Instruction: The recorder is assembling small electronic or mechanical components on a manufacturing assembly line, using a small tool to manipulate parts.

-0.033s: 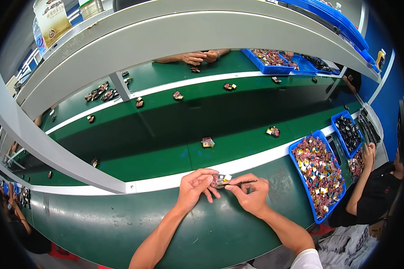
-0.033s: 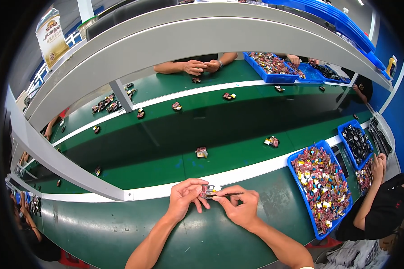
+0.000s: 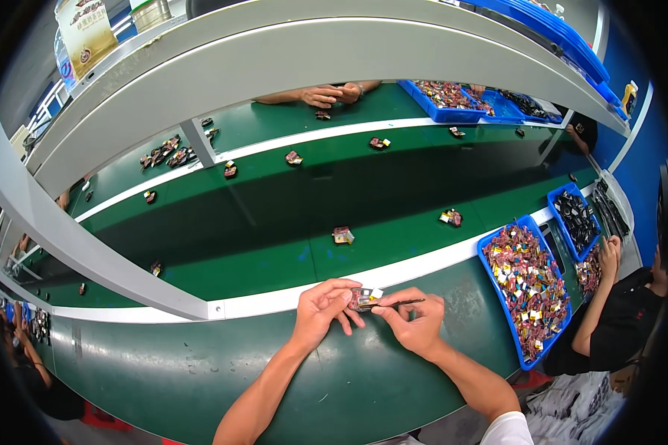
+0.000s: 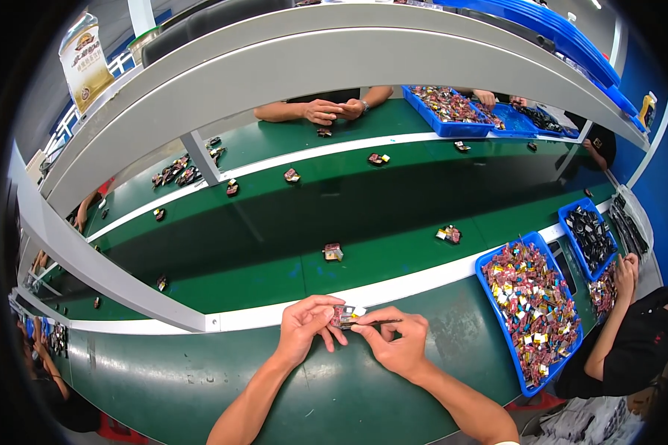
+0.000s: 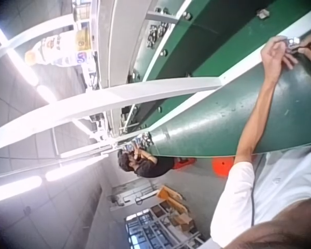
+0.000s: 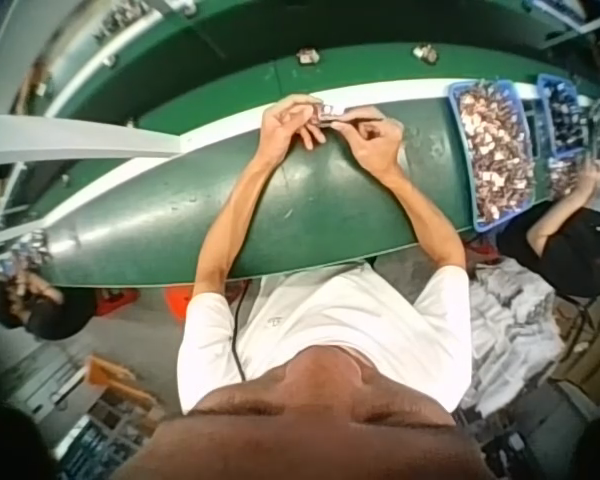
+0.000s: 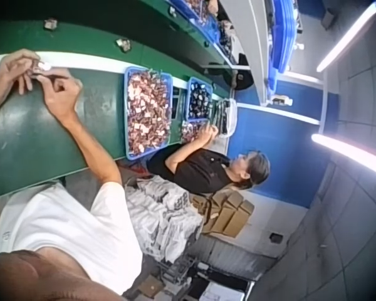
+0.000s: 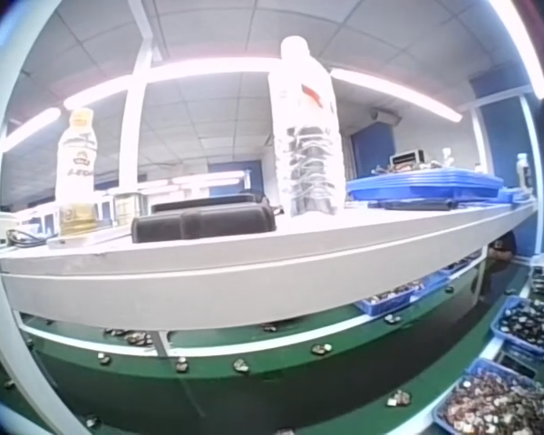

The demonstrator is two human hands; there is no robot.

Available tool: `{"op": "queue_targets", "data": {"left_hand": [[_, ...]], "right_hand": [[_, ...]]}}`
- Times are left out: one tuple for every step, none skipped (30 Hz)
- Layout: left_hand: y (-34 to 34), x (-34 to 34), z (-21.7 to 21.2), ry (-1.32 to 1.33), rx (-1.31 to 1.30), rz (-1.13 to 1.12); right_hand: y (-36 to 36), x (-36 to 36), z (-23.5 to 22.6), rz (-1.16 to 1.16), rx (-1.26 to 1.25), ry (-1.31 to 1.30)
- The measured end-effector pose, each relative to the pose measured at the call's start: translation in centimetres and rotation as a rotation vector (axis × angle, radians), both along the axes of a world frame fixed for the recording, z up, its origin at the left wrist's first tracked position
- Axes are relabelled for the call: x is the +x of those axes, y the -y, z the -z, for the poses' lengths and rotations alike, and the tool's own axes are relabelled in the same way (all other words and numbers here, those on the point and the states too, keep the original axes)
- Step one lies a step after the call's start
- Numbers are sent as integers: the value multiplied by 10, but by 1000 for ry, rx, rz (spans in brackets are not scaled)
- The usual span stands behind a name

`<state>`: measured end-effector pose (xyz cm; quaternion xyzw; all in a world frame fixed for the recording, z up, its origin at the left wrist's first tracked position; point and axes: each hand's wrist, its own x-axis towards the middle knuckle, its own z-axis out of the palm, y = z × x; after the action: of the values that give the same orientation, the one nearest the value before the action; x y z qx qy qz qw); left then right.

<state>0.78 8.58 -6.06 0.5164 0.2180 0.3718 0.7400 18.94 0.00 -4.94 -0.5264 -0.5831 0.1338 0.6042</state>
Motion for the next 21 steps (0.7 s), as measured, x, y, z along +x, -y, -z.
{"op": "queue_targets", "data": {"left_hand": [[0,0,0,4,-1,3],[0,0,0,8,-2,6],[0,1,0,7,-2,8],[1,1,-1,3,0,5],[1,2,-1,-1,1,3],[1,2,-1,-2,1,4],[1,2,-1,-8,5,-3],[2,2,0,-15,8,-9],[2,2,0,-15,8,-9],[2,2,1,-29,-2,-15],[2,2,1,-44,-12,-21],[2,2,1,-44,-12,-20],[3,3,1,-54,-8,-21],[3,3,1,-64,-4,-23],[3,3,1,-65,-4,-23],[2,3,1,-57,-8,-33],[2,3,1,-49,-12,-43],[2,3,1,-49,-13,-43],[2,3,1,-47,-17,-43],[2,2,1,-46,-22,-43],[2,2,1,-46,-22,-44]], "right_hand": [[0,0,0,1,-1,0],[0,1,-1,2,12,21],[-1,1,-1,3,25,42],[-1,1,-1,5,25,42],[-1,1,-1,4,34,50],[-1,0,-2,3,43,58],[-1,1,-3,4,42,57],[0,1,-5,1,14,69],[1,2,-5,-2,-15,81],[1,2,-6,-2,-15,80],[1,1,-6,-6,-24,78],[2,1,-6,-8,-32,77],[1,2,-4,-7,-32,77],[0,2,0,-9,-11,70],[-1,2,3,-12,10,62],[-1,0,2,-12,9,61],[0,-1,-1,4,-32,-4],[0,-2,-2,20,-72,-69],[0,-2,-2,20,-72,-69],[1,-2,-2,22,-79,-71],[2,-1,-1,22,-86,-74]]}}
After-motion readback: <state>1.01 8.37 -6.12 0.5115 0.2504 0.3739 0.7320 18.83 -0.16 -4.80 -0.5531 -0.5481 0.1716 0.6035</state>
